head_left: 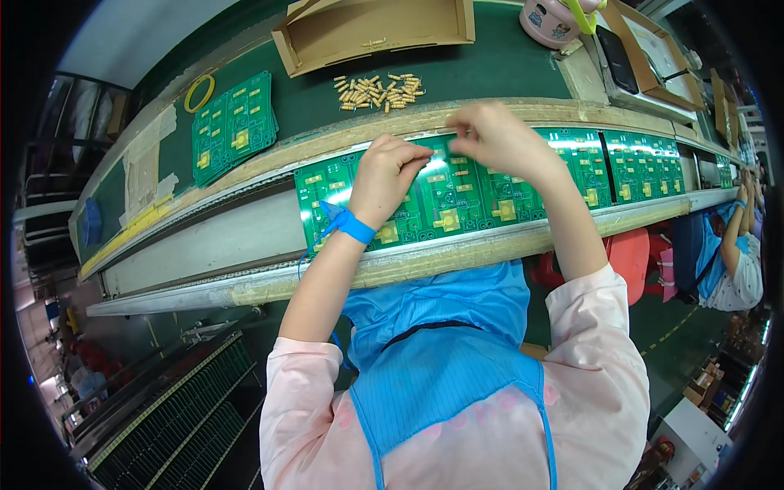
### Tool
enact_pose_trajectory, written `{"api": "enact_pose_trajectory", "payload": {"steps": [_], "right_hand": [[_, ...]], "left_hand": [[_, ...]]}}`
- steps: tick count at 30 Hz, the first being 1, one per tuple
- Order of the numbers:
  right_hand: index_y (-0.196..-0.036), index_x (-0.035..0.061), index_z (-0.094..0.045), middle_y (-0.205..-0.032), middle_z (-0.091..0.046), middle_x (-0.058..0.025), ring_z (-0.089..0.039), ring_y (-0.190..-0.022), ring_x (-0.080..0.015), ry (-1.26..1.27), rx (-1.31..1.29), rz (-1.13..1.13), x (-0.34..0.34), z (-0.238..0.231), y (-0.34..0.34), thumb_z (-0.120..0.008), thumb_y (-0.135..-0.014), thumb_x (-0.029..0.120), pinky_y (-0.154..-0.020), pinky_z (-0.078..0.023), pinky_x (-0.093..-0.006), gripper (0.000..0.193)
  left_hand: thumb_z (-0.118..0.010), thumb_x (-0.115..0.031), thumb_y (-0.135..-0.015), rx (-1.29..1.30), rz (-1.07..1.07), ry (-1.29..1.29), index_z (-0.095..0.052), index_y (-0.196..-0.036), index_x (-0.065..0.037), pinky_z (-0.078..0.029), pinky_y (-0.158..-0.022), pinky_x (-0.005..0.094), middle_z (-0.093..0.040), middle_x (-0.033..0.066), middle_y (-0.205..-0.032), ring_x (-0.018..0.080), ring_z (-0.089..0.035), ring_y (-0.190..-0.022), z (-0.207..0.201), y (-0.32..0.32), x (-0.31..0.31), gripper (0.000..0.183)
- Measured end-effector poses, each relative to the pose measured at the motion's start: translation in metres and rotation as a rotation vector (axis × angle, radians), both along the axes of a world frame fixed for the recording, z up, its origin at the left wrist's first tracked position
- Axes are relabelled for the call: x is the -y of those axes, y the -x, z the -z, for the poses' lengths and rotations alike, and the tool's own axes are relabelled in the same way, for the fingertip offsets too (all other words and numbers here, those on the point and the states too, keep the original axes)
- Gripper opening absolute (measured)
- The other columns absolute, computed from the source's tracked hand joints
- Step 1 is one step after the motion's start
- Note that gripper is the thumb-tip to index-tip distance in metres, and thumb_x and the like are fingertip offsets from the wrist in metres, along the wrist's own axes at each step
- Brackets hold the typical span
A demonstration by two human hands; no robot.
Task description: The person places small cylindrical components onto green circuit boards moving along a conveyor belt. They pick components from a cardboard box and insert them into specific slots on the boards, then push the boards forward to the next station.
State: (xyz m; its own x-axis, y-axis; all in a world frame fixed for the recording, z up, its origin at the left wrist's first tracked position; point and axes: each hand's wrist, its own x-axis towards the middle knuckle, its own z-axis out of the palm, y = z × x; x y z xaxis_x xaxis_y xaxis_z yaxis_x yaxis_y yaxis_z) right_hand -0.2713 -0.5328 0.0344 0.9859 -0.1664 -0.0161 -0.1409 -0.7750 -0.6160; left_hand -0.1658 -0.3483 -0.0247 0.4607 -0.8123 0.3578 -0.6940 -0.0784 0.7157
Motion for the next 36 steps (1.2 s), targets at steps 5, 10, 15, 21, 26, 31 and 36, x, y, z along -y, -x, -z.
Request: {"api": "enact_pose_trajectory", "payload": {"steps": [5,10,15,21,26,31,36], "right_hand": [[-0.112,0.0031,-0.067,-0.104,-0.063,-0.0151,-0.065,-0.087,-0.0286,0.123,0.286,0.16,0.023,0.035,-0.057,-0.067,-0.087,0.023,-0.078,-0.052,-0.0367,0.032],[-0.11,0.0119,-0.071,-0.112,-0.061,-0.0082,-0.063,-0.097,-0.028,0.195,0.259,0.252,0.009,0.05,-0.07,-0.063,-0.09,0.031,-0.084,-0.051,-0.0391,0.029],[-0.101,0.0108,-0.074,-0.105,-0.063,-0.0069,-0.064,-0.093,-0.0275,0.107,0.311,0.266,0.015,0.056,-0.065,-0.065,-0.088,0.028,-0.082,-0.052,-0.0385,0.024],[-0.099,0.0069,-0.074,-0.088,-0.064,-0.0073,-0.061,-0.071,-0.0225,0.062,0.473,0.279,0.017,0.068,-0.065,-0.069,-0.085,0.019,-0.067,-0.05,-0.0326,0.019],[-0.103,0.0068,-0.073,-0.09,-0.069,-0.0088,-0.064,-0.076,-0.0216,-0.086,0.49,0.319,0.023,0.069,-0.064,-0.066,-0.088,0.014,-0.072,-0.051,-0.031,0.018],[-0.111,0.0063,-0.071,-0.091,-0.072,-0.0059,-0.064,-0.074,-0.0116,-0.282,0.493,0.39,0.024,0.074,-0.068,-0.063,-0.091,0.009,-0.069,-0.052,-0.0253,0.022],[-0.113,-0.0002,-0.069,-0.086,-0.071,-0.0069,-0.066,-0.077,-0.0099,-0.539,0.459,0.449,0.032,0.07,-0.064,-0.063,-0.091,0.005,-0.068,-0.053,-0.0221,0.023]], "left_hand": [[-0.075,-0.007,-0.076,-0.001,0.014,-0.001,-0.075,-0.089,-0.006,-0.051,-0.075,0.0361,-0.071,0.0079,-0.084,0.0253,-0.062,-0.083,-0.004,0.001,0.003,0.013],[-0.075,-0.008,-0.076,-0.02,0.002,0.013,-0.075,-0.086,-0.007,-0.05,-0.075,0.0366,-0.07,0.0068,-0.084,0.0251,-0.061,-0.082,-0.001,0.002,0.002,0.01],[-0.073,-0.008,-0.078,0.112,0.038,-0.089,-0.075,-0.089,-0.008,-0.049,-0.078,0.0353,-0.067,0.0055,-0.087,0.0244,-0.06,-0.087,-0.004,0.01,0.005,0.012],[-0.072,-0.007,-0.078,0.138,0.017,-0.109,-0.074,-0.088,-0.008,-0.05,-0.078,0.0367,-0.066,0.0054,-0.087,0.0254,-0.059,-0.087,-0.006,0.013,0.008,0.011],[-0.071,-0.006,-0.078,0.164,0.027,-0.076,-0.072,-0.085,-0.007,-0.05,-0.077,0.0372,-0.065,0.0056,-0.087,0.0257,-0.06,-0.087,-0.006,0.013,0.009,0.007],[-0.072,-0.006,-0.076,0.305,0.041,-0.135,-0.071,-0.088,-0.007,-0.049,-0.08,0.0372,-0.065,0.0058,-0.092,0.0269,-0.059,-0.092,-0.007,0.016,0.009,0.011],[-0.079,-0.011,-0.07,0.297,0.072,-0.246,-0.058,-0.129,-0.011,-0.043,-0.095,0.0398,-0.058,0.0131,-0.115,0.0326,-0.051,-0.112,-0.043,0.001,-0.015,0.062]]}}
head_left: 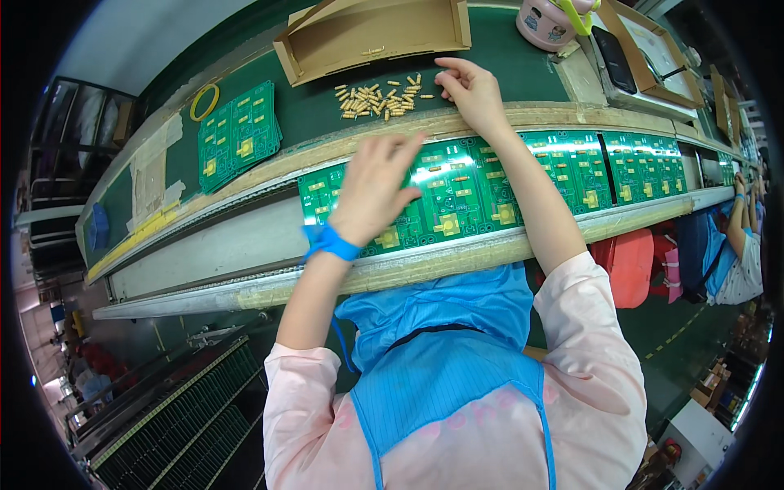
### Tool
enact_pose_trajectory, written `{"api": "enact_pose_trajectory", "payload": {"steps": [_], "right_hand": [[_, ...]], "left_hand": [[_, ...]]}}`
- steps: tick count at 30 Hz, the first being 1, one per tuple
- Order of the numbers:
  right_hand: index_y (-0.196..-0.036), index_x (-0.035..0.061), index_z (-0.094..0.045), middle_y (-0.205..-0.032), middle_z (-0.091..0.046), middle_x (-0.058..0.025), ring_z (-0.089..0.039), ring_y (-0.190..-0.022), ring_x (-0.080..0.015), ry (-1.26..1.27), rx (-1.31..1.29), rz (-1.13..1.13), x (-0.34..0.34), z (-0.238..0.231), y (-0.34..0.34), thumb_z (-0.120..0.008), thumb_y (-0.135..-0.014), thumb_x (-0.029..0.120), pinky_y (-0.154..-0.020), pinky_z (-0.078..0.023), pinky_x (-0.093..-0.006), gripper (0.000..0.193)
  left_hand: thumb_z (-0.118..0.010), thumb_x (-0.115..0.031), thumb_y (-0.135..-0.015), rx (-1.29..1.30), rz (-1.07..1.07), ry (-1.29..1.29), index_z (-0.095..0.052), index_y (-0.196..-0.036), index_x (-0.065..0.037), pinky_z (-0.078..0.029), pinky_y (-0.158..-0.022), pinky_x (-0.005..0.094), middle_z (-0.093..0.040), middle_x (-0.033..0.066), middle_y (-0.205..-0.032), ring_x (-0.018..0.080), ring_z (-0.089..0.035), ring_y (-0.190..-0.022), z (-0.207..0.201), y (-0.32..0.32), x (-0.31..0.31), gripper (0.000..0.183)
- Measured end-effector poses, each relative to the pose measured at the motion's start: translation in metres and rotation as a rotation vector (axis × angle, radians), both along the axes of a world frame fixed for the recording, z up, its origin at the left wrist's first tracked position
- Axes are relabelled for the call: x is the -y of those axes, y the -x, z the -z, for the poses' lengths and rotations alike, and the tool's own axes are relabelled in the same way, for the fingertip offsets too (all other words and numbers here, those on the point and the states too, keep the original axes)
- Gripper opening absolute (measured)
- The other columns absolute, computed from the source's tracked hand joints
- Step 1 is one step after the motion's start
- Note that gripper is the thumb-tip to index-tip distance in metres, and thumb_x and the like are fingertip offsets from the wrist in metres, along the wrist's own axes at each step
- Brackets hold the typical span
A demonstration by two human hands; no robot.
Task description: The person places small cylindrical components onto green circuit boards moving along a conveyor belt. They pick components from a cardboard box and insert them into specific slots on the boards, then push the boards forward to the next station.
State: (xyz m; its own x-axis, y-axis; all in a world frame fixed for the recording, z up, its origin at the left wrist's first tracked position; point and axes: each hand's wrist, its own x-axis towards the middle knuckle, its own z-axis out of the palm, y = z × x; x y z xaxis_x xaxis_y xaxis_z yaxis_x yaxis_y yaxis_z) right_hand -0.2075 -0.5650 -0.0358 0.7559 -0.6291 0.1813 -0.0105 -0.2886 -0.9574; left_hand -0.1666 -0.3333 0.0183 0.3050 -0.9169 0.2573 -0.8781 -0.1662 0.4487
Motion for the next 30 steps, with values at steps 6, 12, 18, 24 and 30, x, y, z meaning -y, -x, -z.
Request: {"api": "enact_pose_trajectory", "payload": {"steps": [6,12,18,24,30], "right_hand": [[-0.106,-0.0052,-0.069,-0.083,-0.072,-0.0092,-0.071,-0.075,-0.0149,-0.138,0.142,0.054,-0.002,-0.012,0.001,-0.065,-0.089,0.005,-0.067,-0.057,-0.0231,0.02],[-0.109,-0.0052,-0.067,-0.094,-0.068,-0.0092,-0.07,-0.084,-0.0162,-0.022,0.14,-0.155,-0.026,-0.048,0.023,-0.06,-0.093,0.001,-0.075,-0.056,-0.0237,0.019],[-0.094,0.0043,-0.074,-0.086,-0.07,-0.0108,-0.065,-0.081,-0.022,0.389,-0.167,-0.426,-0.044,-0.051,0.074,-0.068,-0.084,0.005,-0.073,-0.052,-0.034,0.012],[-0.093,0.006,-0.075,-0.086,-0.07,-0.0085,-0.061,-0.09,-0.0267,0.554,-0.248,-0.476,-0.046,-0.036,0.094,-0.071,-0.081,0.008,-0.083,-0.05,-0.0384,0.013],[-0.091,0.0066,-0.075,-0.084,-0.069,-0.0075,-0.061,-0.088,-0.0256,0.642,-0.178,-0.429,-0.05,-0.031,0.099,-0.072,-0.079,0.008,-0.08,-0.05,-0.0368,0.012]], "left_hand": [[-0.088,-0.025,-0.061,-0.021,-0.265,-0.256,-0.04,-0.145,-0.013,-0.03,-0.105,0.053,-0.039,0.018,-0.141,0.0397,-0.034,-0.131,0.007,-0.021,-0.055,0.097],[-0.088,-0.026,-0.061,0.051,-0.261,-0.216,-0.035,-0.148,-0.016,-0.029,-0.107,0.0532,-0.035,0.0164,-0.146,0.0403,-0.031,-0.135,0.01,-0.003,-0.037,0.103],[-0.083,-0.032,-0.069,0.18,-0.127,-0.048,-0.038,-0.147,-0.017,-0.03,-0.108,0.0517,-0.039,0.0149,-0.144,0.0378,-0.033,-0.134,0.013,-0.005,-0.009,0.091],[-0.068,-0.018,-0.085,0.43,-0.361,0.025,-0.063,-0.124,-0.015,-0.043,-0.097,0.045,-0.058,0.0089,-0.124,0.0311,-0.049,-0.119,0.044,-0.081,0.012,0.039],[-0.067,-0.012,-0.083,0.376,-0.361,0.175,-0.075,-0.098,-0.011,-0.048,-0.084,0.0393,-0.065,0.004,-0.099,0.0259,-0.058,-0.1,0.045,-0.085,0.012,0.017]]}}
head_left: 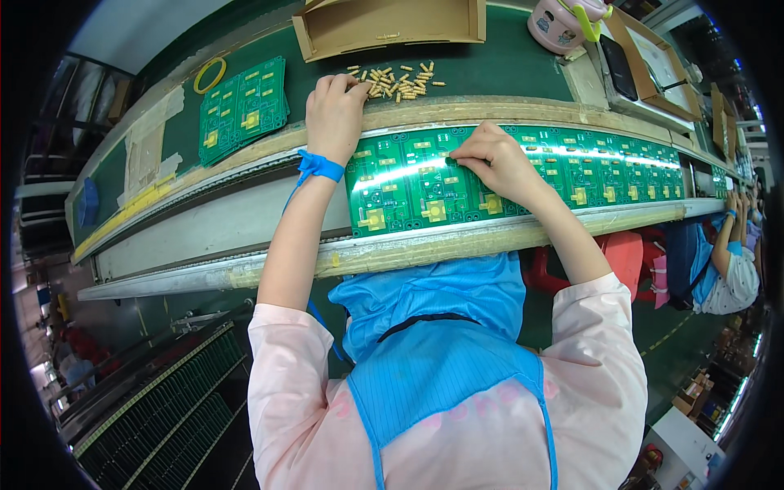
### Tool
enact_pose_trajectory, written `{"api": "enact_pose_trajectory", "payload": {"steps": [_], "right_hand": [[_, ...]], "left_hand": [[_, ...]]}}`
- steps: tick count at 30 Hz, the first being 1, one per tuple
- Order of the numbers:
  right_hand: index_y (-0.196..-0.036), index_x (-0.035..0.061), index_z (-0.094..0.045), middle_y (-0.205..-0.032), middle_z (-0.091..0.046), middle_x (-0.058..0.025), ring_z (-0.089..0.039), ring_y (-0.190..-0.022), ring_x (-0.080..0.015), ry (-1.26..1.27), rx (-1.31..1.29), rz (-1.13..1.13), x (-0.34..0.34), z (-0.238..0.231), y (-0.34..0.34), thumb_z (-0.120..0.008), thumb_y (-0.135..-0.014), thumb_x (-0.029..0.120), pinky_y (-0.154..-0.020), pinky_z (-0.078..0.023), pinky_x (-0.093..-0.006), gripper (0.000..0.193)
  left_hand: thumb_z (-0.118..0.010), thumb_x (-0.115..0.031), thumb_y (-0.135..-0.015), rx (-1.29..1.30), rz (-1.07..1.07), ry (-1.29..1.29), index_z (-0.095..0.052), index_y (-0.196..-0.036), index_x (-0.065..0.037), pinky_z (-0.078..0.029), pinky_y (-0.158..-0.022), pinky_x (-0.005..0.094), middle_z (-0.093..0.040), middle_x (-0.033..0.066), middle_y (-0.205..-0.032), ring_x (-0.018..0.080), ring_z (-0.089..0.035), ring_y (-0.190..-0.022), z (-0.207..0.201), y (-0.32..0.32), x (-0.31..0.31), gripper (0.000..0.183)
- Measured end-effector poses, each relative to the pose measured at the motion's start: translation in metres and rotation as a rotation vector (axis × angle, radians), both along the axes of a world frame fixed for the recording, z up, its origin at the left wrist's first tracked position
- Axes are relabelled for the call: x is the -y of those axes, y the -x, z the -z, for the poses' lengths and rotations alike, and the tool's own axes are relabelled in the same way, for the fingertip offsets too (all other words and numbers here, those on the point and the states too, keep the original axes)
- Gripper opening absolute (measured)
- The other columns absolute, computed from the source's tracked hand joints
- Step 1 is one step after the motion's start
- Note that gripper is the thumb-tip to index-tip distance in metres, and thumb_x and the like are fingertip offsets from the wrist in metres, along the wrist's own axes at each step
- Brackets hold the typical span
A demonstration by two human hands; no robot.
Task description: The person places small cylindrical components onto green circuit boards moving along a conveyor belt. They pick components from a cardboard box and insert them into specific slots on the boards, then push the boards forward to the next station.
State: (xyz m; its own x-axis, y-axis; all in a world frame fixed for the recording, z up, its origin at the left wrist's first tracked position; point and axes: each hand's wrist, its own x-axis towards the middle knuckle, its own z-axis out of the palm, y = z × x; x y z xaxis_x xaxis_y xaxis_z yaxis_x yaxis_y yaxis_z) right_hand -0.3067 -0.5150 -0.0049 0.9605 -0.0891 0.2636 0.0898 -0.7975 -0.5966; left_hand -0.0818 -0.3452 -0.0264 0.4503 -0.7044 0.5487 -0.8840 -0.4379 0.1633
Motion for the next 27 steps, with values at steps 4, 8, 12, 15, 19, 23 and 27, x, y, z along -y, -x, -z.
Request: {"api": "enact_pose_trajectory", "payload": {"steps": [4,8,12,15,19,23,27], "right_hand": [[-0.089,0.008,-0.075,-0.084,-0.067,-0.0059,-0.06,-0.087,-0.025,0.159,0.066,-0.048,-0.006,-0.005,0.0,-0.072,-0.077,0.008,-0.079,-0.05,-0.0364,0.012],[-0.087,0.0086,-0.075,-0.083,-0.065,-0.0049,-0.059,-0.086,-0.0245,0.192,0.092,-0.055,-0.012,-0.004,0.001,-0.072,-0.076,0.007,-0.079,-0.049,-0.0372,0.011],[-0.085,0.0059,-0.071,-0.083,-0.064,-0.0057,-0.059,-0.086,-0.025,0.198,0.121,-0.04,-0.015,0.0,-0.002,-0.071,-0.077,0.007,-0.08,-0.048,-0.0371,0.008],[-0.083,0.0048,-0.068,-0.084,-0.064,-0.0061,-0.059,-0.086,-0.0255,0.207,0.12,-0.037,-0.016,0.001,-0.002,-0.071,-0.077,0.006,-0.08,-0.047,-0.0372,0.007],[-0.081,0.0049,-0.067,-0.084,-0.064,-0.0057,-0.058,-0.086,-0.0258,0.215,0.111,0.012,-0.02,0.003,0.0,-0.071,-0.076,0.006,-0.08,-0.047,-0.0375,0.007],[-0.079,0.0064,-0.068,-0.08,-0.062,-0.0043,-0.058,-0.087,-0.0238,0.24,0.137,0.048,-0.025,0.005,0.0,-0.068,-0.075,0.005,-0.079,-0.047,-0.0375,0.004],[-0.078,0.0063,-0.068,-0.082,-0.062,-0.0041,-0.058,-0.087,-0.0232,0.289,0.156,0.034,-0.026,0.005,0.0,-0.065,-0.07,0.003,-0.08,-0.046,-0.0373,0.009]], "left_hand": [[-0.068,-0.01,-0.082,-0.01,0.027,0.033,-0.074,-0.093,-0.009,-0.049,-0.082,0.0389,-0.065,0.0055,-0.096,0.027,-0.059,-0.096,0.003,-0.003,-0.002,0.012],[-0.068,-0.008,-0.081,-0.009,0.037,0.029,-0.072,-0.091,-0.007,-0.049,-0.08,0.0384,-0.064,0.0069,-0.094,0.0272,-0.058,-0.092,-0.003,-0.003,-0.003,0.011],[-0.066,-0.005,-0.083,-0.011,0.076,0.102,-0.071,-0.094,-0.005,-0.05,-0.079,0.0382,-0.064,0.0088,-0.092,0.0283,-0.06,-0.09,-0.011,-0.002,-0.003,0.012],[-0.064,-0.003,-0.086,-0.204,0.138,0.168,-0.069,-0.098,-0.003,-0.051,-0.077,0.0369,-0.065,0.0112,-0.091,0.0296,-0.063,-0.086,-0.015,0.007,-0.006,0.014],[-0.06,-0.003,-0.09,-0.546,0.323,0.088,-0.068,-0.103,-0.001,-0.052,-0.074,0.0356,-0.066,0.0141,-0.091,0.0296,-0.066,-0.083,-0.032,0.043,-0.01,0.015],[-0.06,-0.008,-0.092,-0.724,0.298,0.019,-0.066,-0.103,-0.001,-0.053,-0.076,0.0342,-0.069,0.0151,-0.093,0.0277,-0.069,-0.087,-0.026,0.064,-0.011,0.015],[-0.062,-0.009,-0.091,-0.805,0.233,0.042,-0.066,-0.101,-0.001,-0.053,-0.077,0.0337,-0.07,0.0141,-0.091,0.0286,-0.068,-0.089,-0.019,0.071,-0.011,0.014]]}}
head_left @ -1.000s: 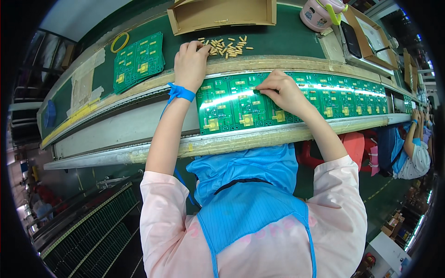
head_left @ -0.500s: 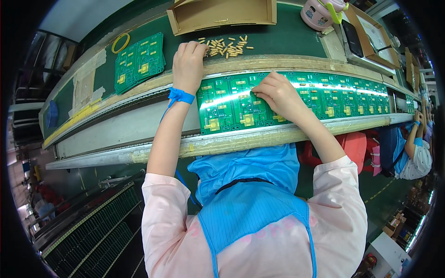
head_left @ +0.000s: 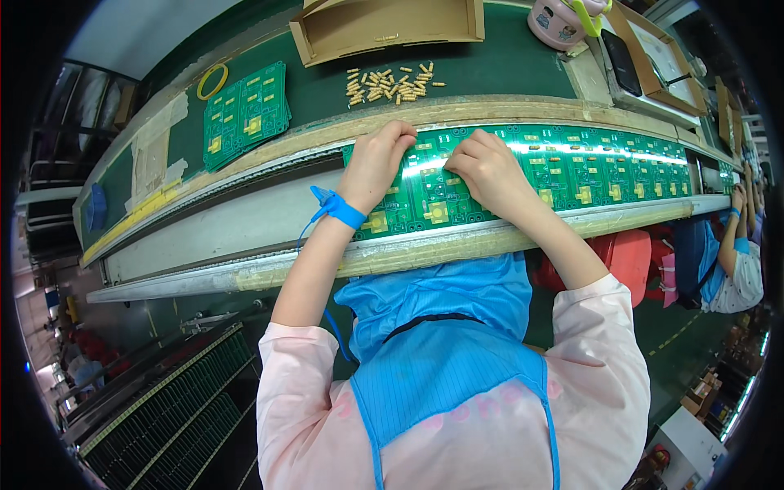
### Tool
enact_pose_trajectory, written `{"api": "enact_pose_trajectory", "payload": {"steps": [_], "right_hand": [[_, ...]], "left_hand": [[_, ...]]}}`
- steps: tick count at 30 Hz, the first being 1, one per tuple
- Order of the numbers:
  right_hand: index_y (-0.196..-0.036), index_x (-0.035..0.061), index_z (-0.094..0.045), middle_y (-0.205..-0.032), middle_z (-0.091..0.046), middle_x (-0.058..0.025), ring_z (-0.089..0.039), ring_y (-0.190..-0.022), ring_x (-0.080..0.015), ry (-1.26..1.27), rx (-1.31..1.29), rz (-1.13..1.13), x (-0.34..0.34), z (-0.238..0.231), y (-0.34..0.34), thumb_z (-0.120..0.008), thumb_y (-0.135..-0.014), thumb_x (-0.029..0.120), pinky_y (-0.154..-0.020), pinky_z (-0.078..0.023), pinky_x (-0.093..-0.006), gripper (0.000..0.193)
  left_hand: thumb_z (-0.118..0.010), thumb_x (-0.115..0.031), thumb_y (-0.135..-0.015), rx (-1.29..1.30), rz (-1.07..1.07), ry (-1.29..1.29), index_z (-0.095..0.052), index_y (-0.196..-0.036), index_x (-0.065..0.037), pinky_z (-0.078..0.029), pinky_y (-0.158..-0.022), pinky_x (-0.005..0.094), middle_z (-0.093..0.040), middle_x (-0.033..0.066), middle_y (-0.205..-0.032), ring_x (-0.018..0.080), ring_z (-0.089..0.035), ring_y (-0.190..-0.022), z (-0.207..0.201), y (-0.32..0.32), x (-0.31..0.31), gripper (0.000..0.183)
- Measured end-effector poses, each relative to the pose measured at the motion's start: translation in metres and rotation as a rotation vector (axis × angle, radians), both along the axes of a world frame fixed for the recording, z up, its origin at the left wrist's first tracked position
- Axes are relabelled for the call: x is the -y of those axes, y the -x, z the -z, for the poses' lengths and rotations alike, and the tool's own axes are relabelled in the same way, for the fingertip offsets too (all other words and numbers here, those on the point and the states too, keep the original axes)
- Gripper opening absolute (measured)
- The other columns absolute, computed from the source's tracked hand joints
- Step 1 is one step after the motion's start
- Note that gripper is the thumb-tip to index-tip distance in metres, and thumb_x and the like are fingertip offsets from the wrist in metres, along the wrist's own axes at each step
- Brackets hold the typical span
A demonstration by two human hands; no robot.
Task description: The person places small cylindrical components onto green circuit boards moving along a conveyor belt. They pick components from a cardboard box and insert them into specific slots on the boards, then push the boards forward to the next station.
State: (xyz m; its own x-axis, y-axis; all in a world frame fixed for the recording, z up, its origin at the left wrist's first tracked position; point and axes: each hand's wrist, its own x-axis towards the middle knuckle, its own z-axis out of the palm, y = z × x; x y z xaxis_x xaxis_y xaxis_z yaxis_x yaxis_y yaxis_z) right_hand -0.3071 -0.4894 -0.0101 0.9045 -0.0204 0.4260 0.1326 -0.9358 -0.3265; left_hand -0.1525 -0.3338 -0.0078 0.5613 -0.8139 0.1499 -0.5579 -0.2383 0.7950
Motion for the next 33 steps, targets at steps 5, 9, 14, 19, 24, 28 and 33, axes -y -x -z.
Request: {"api": "enact_pose_trajectory", "payload": {"steps": [5,9,14,19,24,28,33], "right_hand": [[-0.077,0.0043,-0.067,-0.083,-0.061,-0.0058,-0.057,-0.086,-0.0242,0.068,0.028,0.012,-0.006,0.0,0.002,-0.064,-0.067,0.001,-0.08,-0.046,-0.0368,0.011],[-0.076,0.003,-0.065,-0.082,-0.06,-0.0072,-0.056,-0.085,-0.0254,0.024,0.084,0.062,-0.015,0.005,0.005,-0.063,-0.065,-0.001,-0.079,-0.047,-0.0367,0.012],[-0.079,0.0026,-0.066,-0.083,-0.06,-0.0072,-0.056,-0.085,-0.0259,-0.006,0.099,0.084,-0.017,0.007,0.006,-0.065,-0.065,-0.003,-0.077,-0.048,-0.0365,0.015],[-0.083,0.0023,-0.068,-0.084,-0.061,-0.0067,-0.057,-0.086,-0.0256,-0.041,0.065,0.106,-0.017,0.008,0.007,-0.067,-0.069,-0.003,-0.075,-0.05,-0.0361,0.014],[-0.083,0.0028,-0.068,-0.085,-0.061,-0.0063,-0.057,-0.087,-0.025,-0.068,0.063,0.129,-0.019,0.009,0.008,-0.068,-0.071,-0.003,-0.074,-0.05,-0.0355,0.014],[-0.084,0.003,-0.068,-0.086,-0.062,-0.0059,-0.057,-0.087,-0.0248,-0.067,0.073,0.133,-0.019,0.009,0.009,-0.068,-0.071,-0.003,-0.074,-0.051,-0.0353,0.014],[-0.084,0.0033,-0.068,-0.086,-0.062,-0.0057,-0.057,-0.087,-0.0248,-0.074,0.07,0.136,-0.019,0.01,0.009,-0.068,-0.072,-0.002,-0.074,-0.051,-0.0352,0.013]], "left_hand": [[-0.067,-0.006,-0.084,0.196,0.093,0.146,-0.069,-0.093,-0.002,-0.05,-0.079,0.0352,-0.067,0.011,-0.087,0.0281,-0.064,-0.088,0.008,0.002,0.001,0.01],[-0.069,-0.005,-0.081,0.191,0.081,0.105,-0.071,-0.089,-0.002,-0.049,-0.08,0.0366,-0.067,0.0104,-0.087,0.0281,-0.062,-0.087,0.012,0.006,0.001,0.008],[-0.071,-0.006,-0.079,0.272,0.096,0.124,-0.071,-0.089,-0.002,-0.049,-0.079,0.039,-0.066,0.011,-0.085,0.0293,-0.06,-0.088,0.013,0.007,0.002,0.011],[-0.072,-0.005,-0.078,0.291,0.088,0.147,-0.071,-0.088,-0.002,-0.049,-0.078,0.0387,-0.066,0.0108,-0.084,0.0288,-0.06,-0.088,0.015,0.006,0.002,0.011],[-0.072,-0.004,-0.078,0.284,0.079,0.146,-0.072,-0.089,-0.003,-0.05,-0.077,0.0361,-0.066,0.0098,-0.084,0.0272,-0.061,-0.086,0.015,0.007,0.001,0.011],[-0.072,-0.004,-0.078,0.316,0.088,0.163,-0.072,-0.089,-0.003,-0.049,-0.077,0.0364,-0.067,0.0093,-0.085,0.0273,-0.06,-0.086,0.017,0.008,0.004,0.011],[-0.072,-0.005,-0.078,0.343,0.097,0.167,-0.072,-0.088,-0.004,-0.049,-0.078,0.0371,-0.066,0.0091,-0.084,0.0276,-0.06,-0.086,0.018,0.008,0.007,0.01]]}}
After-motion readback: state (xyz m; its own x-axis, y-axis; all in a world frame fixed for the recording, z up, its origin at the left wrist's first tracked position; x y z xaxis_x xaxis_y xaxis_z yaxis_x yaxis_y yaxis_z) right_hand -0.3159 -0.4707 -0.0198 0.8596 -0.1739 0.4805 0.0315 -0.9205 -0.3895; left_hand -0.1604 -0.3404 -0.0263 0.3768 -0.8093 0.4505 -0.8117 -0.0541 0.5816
